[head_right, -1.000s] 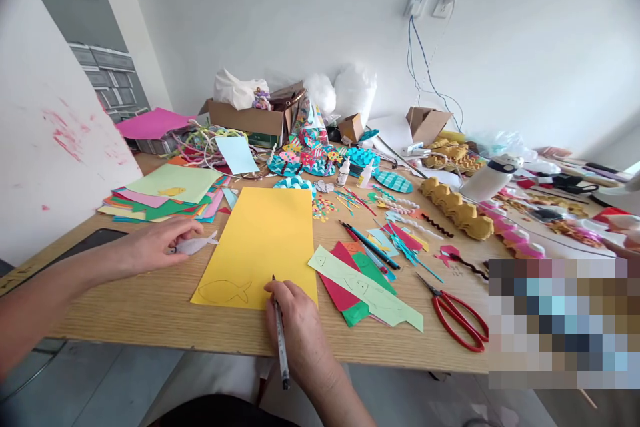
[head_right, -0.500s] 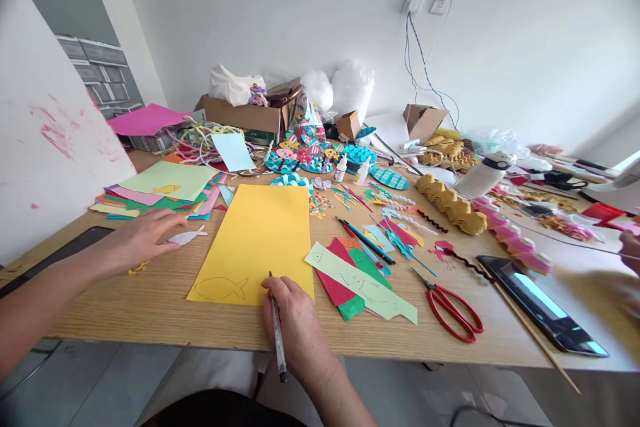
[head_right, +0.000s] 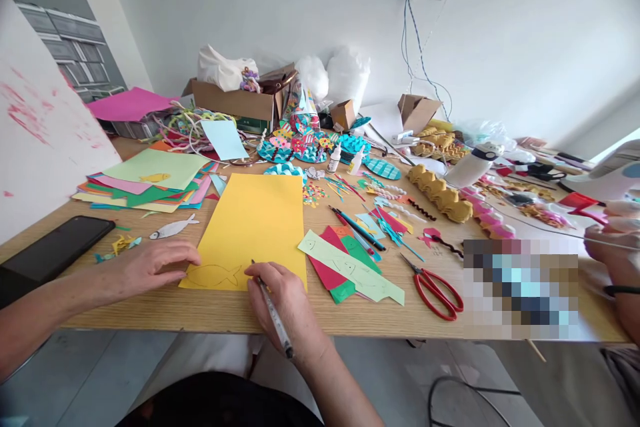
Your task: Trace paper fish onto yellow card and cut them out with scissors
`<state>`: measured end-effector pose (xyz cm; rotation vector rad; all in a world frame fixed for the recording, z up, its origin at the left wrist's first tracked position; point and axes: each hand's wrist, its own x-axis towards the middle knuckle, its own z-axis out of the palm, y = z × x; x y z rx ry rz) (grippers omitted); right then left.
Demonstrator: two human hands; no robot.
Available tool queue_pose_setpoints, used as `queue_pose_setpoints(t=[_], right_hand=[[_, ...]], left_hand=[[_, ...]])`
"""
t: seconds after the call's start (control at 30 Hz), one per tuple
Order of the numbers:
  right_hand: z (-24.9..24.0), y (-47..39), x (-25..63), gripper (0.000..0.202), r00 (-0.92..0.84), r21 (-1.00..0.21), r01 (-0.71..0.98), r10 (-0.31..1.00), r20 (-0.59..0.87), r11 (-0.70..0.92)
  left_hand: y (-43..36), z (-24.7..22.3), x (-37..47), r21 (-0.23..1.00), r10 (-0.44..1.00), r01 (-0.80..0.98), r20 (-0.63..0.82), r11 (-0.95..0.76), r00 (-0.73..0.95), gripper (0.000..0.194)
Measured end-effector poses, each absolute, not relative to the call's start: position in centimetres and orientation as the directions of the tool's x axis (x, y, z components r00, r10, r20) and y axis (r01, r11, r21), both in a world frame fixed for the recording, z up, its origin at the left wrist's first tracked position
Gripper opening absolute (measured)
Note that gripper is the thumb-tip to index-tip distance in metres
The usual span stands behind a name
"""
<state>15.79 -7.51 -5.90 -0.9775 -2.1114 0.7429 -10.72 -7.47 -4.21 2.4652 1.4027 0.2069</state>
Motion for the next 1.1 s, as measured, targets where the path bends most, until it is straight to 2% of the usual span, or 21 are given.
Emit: queue_pose_setpoints(t=[0.13,0.27,0.37,0.57,1.1], right_hand=[[-4.9,-7.4,14.5,0.016,-0.468,-0.886,0.328,0.871,0.150,0.328],[-5.7,-6.8,13.0,0.012,-0.454,-0.960,0.255,0.891,-0.013,0.115],[-6.3,-6.6,12.0,0.006,-0.452,-0.960,0.243,0.892,0.013,0.137],[-6.5,-7.0,10.6,0.006,-0.451,-0.920,0.314,0.890,0.073,0.235],[-6.5,-7.3,10.4,0.007,-0.475,-0.876,0.383,0.876,0.084,0.292]], left_hand=[[-8.8,-5.0,-10.7,0.316,0.818,0.758,0.141,-0.571,0.558,0.032],[-11.1,-5.8,-9.7,0.242,0.758,0.730,0.360,-0.638,0.543,0.037],[-12.5,-6.5,-9.0,0.164,0.737,0.759,0.434,-0.630,0.518,0.035],[-13.5,-8.1,-8.7,0.070,0.721,0.792,0.469,-0.606,0.511,0.031],[-13.5,-8.3,-8.2,0.091,0.773,0.827,0.425,-0.554,0.471,0.033]])
